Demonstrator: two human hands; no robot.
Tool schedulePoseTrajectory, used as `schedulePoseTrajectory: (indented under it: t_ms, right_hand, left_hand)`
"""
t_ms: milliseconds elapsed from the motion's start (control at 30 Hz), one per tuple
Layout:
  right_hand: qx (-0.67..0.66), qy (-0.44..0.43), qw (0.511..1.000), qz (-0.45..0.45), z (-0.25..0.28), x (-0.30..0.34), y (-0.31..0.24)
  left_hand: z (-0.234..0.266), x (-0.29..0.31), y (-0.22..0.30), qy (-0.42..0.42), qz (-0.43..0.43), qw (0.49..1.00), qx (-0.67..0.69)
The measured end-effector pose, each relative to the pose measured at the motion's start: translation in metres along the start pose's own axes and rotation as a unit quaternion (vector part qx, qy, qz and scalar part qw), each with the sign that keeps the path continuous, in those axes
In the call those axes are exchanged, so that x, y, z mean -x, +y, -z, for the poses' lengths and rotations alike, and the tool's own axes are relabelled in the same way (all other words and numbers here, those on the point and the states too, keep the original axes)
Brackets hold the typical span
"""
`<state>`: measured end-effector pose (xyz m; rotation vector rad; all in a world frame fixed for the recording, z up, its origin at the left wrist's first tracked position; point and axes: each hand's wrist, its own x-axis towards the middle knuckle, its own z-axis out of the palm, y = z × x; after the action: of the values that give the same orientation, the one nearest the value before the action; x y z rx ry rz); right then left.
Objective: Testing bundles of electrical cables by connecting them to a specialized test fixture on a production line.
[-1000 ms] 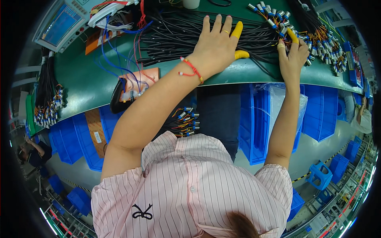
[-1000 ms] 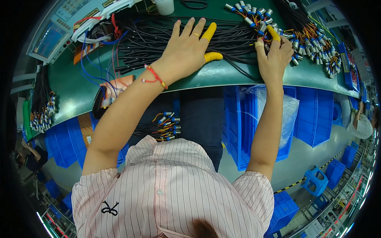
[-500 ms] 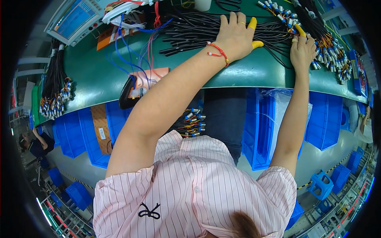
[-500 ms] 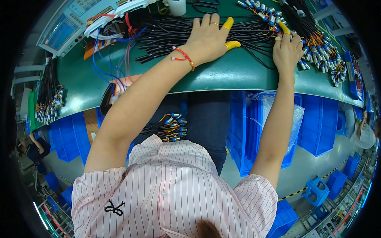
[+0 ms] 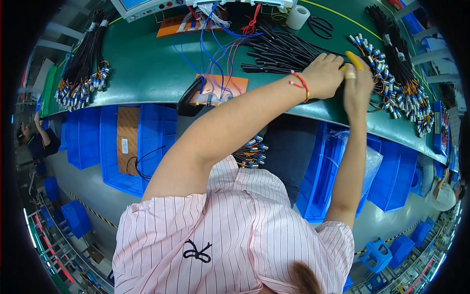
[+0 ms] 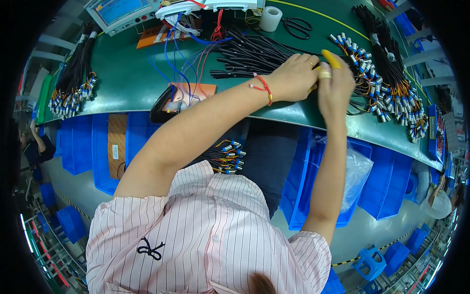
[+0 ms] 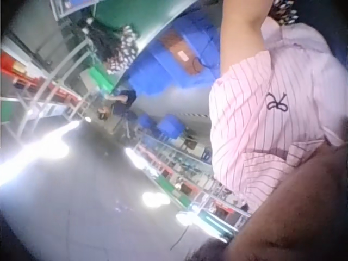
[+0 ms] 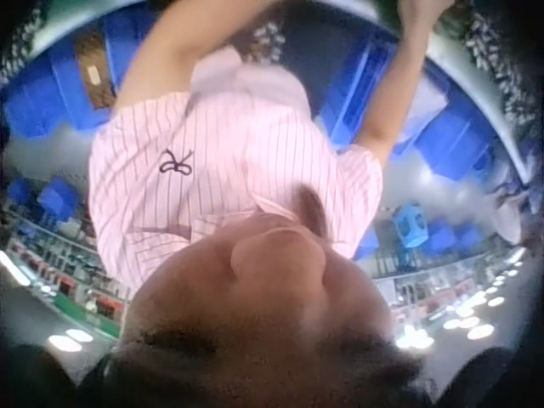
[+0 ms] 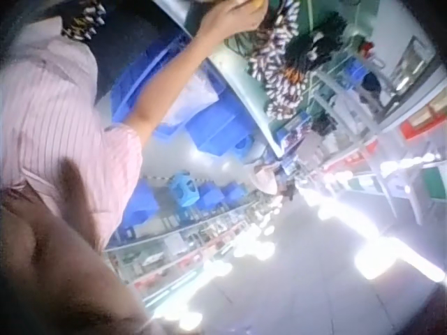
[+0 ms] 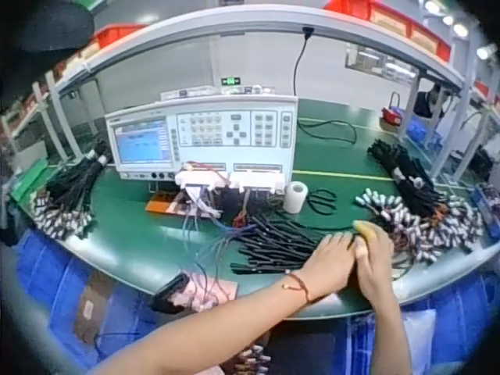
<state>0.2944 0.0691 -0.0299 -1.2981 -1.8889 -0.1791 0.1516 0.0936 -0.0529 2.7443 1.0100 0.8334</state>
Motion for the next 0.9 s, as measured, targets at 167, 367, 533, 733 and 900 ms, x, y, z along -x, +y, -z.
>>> schedulePoseTrajectory:
  t_ms: [167,367,533,733,900]
  right_hand:
    - [0.065,-0.096,0.992,-0.039,-0.024,0.009,0.004]
    - [0.105,-0.095,0.99,0.006,-0.018,0.006,0.006]
    - [0.155,-0.096,0.983,-0.008,-0.012,0.007,0.007]
    - [0.159,-0.086,0.983,-0.012,0.003,0.017,0.036]
    - [0.124,-0.076,0.989,0.022,0.007,0.018,0.044]
  left_hand:
    - [0.059,0.006,-0.048,-0.148,0.058,0.987,0.026]
    - [0.105,0.06,-0.099,-0.165,0.224,0.952,-0.126]
    - [0.111,0.084,-0.099,-0.146,0.252,0.935,-0.204]
    - [0.124,0.08,-0.09,-0.168,0.286,0.902,-0.277]
    - [0.123,0.083,-0.089,-0.145,0.272,0.909,-0.281]
